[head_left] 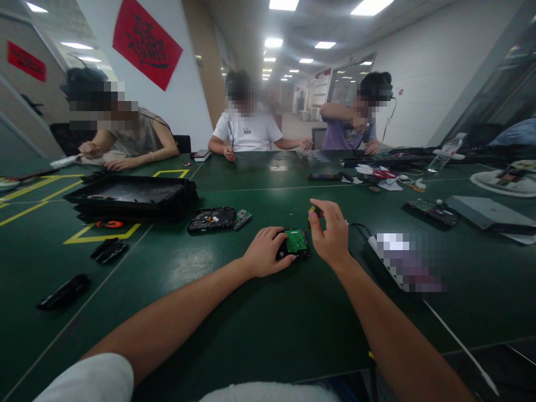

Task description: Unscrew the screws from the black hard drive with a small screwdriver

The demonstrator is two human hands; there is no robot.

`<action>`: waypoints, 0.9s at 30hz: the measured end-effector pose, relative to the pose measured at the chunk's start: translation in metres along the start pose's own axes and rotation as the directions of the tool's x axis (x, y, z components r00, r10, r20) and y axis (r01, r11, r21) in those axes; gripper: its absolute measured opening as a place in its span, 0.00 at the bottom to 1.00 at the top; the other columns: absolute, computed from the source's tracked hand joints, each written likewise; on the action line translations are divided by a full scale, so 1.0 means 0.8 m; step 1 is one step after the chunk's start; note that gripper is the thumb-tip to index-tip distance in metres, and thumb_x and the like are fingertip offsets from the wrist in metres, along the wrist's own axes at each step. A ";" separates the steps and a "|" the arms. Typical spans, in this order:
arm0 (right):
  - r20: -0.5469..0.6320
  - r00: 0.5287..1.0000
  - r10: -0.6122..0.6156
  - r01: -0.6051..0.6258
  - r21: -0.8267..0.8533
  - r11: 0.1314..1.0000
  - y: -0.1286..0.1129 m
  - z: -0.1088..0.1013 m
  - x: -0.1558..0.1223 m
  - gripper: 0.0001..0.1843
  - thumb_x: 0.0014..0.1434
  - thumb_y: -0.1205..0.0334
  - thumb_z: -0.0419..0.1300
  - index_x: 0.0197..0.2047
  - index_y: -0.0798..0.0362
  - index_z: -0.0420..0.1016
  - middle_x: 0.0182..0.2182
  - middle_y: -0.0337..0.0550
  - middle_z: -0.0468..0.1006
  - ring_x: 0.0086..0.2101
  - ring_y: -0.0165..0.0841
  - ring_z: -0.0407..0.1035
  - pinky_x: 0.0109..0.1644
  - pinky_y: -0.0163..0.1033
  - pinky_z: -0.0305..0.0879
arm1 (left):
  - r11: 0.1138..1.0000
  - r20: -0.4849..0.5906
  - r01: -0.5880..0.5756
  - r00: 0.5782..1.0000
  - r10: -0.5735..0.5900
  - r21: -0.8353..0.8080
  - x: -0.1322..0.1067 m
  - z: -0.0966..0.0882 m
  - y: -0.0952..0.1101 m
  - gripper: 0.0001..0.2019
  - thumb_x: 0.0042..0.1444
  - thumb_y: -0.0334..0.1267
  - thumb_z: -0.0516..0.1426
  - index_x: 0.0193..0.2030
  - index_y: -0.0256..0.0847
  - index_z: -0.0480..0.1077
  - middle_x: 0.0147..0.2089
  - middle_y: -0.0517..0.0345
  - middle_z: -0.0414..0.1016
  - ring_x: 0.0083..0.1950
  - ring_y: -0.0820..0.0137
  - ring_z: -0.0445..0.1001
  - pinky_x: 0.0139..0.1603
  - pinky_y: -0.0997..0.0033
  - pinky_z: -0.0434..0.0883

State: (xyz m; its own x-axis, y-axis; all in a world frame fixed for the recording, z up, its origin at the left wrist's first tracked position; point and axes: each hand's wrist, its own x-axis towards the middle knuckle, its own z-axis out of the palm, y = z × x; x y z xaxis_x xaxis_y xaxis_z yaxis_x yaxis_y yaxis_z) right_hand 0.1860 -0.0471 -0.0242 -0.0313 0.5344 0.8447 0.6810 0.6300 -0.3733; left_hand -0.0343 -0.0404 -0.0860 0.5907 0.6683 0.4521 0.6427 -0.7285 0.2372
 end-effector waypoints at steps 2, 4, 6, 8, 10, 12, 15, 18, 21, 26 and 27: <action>0.022 1.000 0.007 -0.007 0.014 1.000 0.002 0.001 -0.001 0.19 0.74 0.59 0.51 0.64 0.47 0.70 0.54 0.52 0.78 0.54 0.43 0.73 0.60 0.55 0.72 | 1.000 0.002 0.003 1.000 -0.003 0.002 0.000 0.001 -0.001 0.29 0.61 0.59 0.60 0.61 0.42 0.69 0.65 0.40 0.70 0.65 0.48 0.70 0.67 0.41 0.67; 0.036 0.999 0.021 -0.022 0.017 1.000 0.004 0.003 -0.003 0.20 0.74 0.59 0.49 0.66 0.47 0.68 0.57 0.51 0.78 0.56 0.43 0.73 0.62 0.55 0.71 | 1.000 0.007 0.003 1.000 -0.003 0.004 -0.001 0.001 -0.001 0.29 0.61 0.59 0.59 0.61 0.42 0.69 0.65 0.40 0.70 0.66 0.48 0.69 0.67 0.42 0.67; 0.033 0.999 0.028 -0.028 0.013 1.000 0.005 0.004 -0.004 0.20 0.74 0.59 0.49 0.66 0.47 0.68 0.57 0.52 0.78 0.56 0.43 0.73 0.62 0.55 0.71 | 1.000 0.011 0.003 1.000 -0.003 0.006 -0.001 0.002 -0.002 0.30 0.61 0.60 0.59 0.62 0.41 0.69 0.65 0.40 0.70 0.66 0.48 0.69 0.67 0.42 0.67; 0.018 1.000 0.024 -0.024 0.006 1.000 0.004 0.003 -0.003 0.19 0.74 0.59 0.51 0.64 0.48 0.69 0.55 0.52 0.78 0.54 0.43 0.74 0.60 0.55 0.72 | 1.000 0.011 0.004 1.000 -0.004 0.010 0.000 0.001 -0.001 0.30 0.62 0.60 0.59 0.61 0.41 0.69 0.64 0.40 0.70 0.66 0.48 0.69 0.67 0.42 0.67; -0.002 1.000 0.013 -0.013 0.001 1.000 0.003 0.002 -0.002 0.18 0.72 0.58 0.54 0.62 0.48 0.70 0.53 0.52 0.78 0.52 0.43 0.74 0.57 0.54 0.74 | 1.000 0.009 0.003 1.000 -0.004 0.012 0.000 0.000 0.000 0.29 0.62 0.60 0.58 0.61 0.41 0.69 0.64 0.40 0.70 0.66 0.48 0.69 0.67 0.42 0.67; -0.014 1.000 0.001 -0.001 -0.002 1.000 0.001 0.001 0.000 0.17 0.71 0.58 0.57 0.60 0.48 0.72 0.51 0.51 0.77 0.50 0.43 0.73 0.55 0.53 0.75 | 1.000 0.007 0.000 1.000 0.000 0.013 0.000 -0.001 0.001 0.29 0.62 0.60 0.58 0.61 0.40 0.69 0.64 0.40 0.70 0.65 0.48 0.69 0.67 0.43 0.67; -0.036 0.999 0.000 -0.001 -0.004 1.000 0.000 -0.001 0.000 0.16 0.69 0.56 0.61 0.58 0.46 0.75 0.48 0.50 0.75 0.48 0.42 0.73 0.52 0.53 0.76 | 1.000 0.006 -0.002 1.000 0.002 0.017 0.000 -0.001 0.001 0.29 0.62 0.59 0.59 0.61 0.40 0.69 0.64 0.40 0.70 0.65 0.48 0.69 0.67 0.43 0.67; -0.051 0.999 -0.003 0.003 -0.010 1.000 0.000 0.000 0.000 0.15 0.69 0.57 0.60 0.58 0.46 0.75 0.47 0.50 0.75 0.48 0.43 0.72 0.52 0.53 0.75 | 1.000 0.009 -0.003 1.000 0.002 0.018 0.000 0.000 0.000 0.30 0.61 0.60 0.59 0.61 0.40 0.69 0.64 0.40 0.70 0.65 0.48 0.69 0.67 0.42 0.67; -0.037 0.999 -0.014 0.013 -0.012 1.000 0.000 0.001 0.000 0.16 0.71 0.60 0.55 0.60 0.47 0.72 0.50 0.51 0.77 0.51 0.43 0.73 0.55 0.54 0.74 | 1.000 0.010 0.001 1.000 -0.001 0.021 0.000 0.001 -0.001 0.30 0.62 0.60 0.59 0.61 0.41 0.69 0.64 0.40 0.70 0.65 0.48 0.69 0.67 0.42 0.67; -0.028 1.000 0.003 -0.004 -0.020 1.000 0.002 0.001 0.001 0.17 0.72 0.60 0.53 0.61 0.48 0.71 0.52 0.52 0.78 0.51 0.44 0.74 0.55 0.55 0.74 | 1.000 0.010 0.004 1.000 -0.004 0.005 0.001 -0.001 0.000 0.29 0.62 0.59 0.59 0.61 0.42 0.69 0.64 0.40 0.70 0.65 0.47 0.70 0.67 0.41 0.67; -0.034 0.999 0.007 -0.007 -0.016 1.000 0.003 0.001 0.001 0.16 0.72 0.59 0.55 0.61 0.48 0.71 0.51 0.52 0.78 0.50 0.43 0.74 0.54 0.54 0.75 | 1.000 0.009 0.003 1.000 -0.003 0.002 0.001 -0.002 0.000 0.29 0.61 0.59 0.59 0.61 0.42 0.69 0.64 0.40 0.70 0.65 0.47 0.69 0.67 0.41 0.67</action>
State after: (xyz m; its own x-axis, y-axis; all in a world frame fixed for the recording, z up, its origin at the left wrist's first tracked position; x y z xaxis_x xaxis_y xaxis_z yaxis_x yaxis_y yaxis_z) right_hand 0.1869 -0.0448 -0.0249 -0.0014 0.5189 0.8548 0.6929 0.6169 -0.3733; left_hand -0.0346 -0.0401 -0.0846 0.5934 0.6718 0.4433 0.6452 -0.7263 0.2370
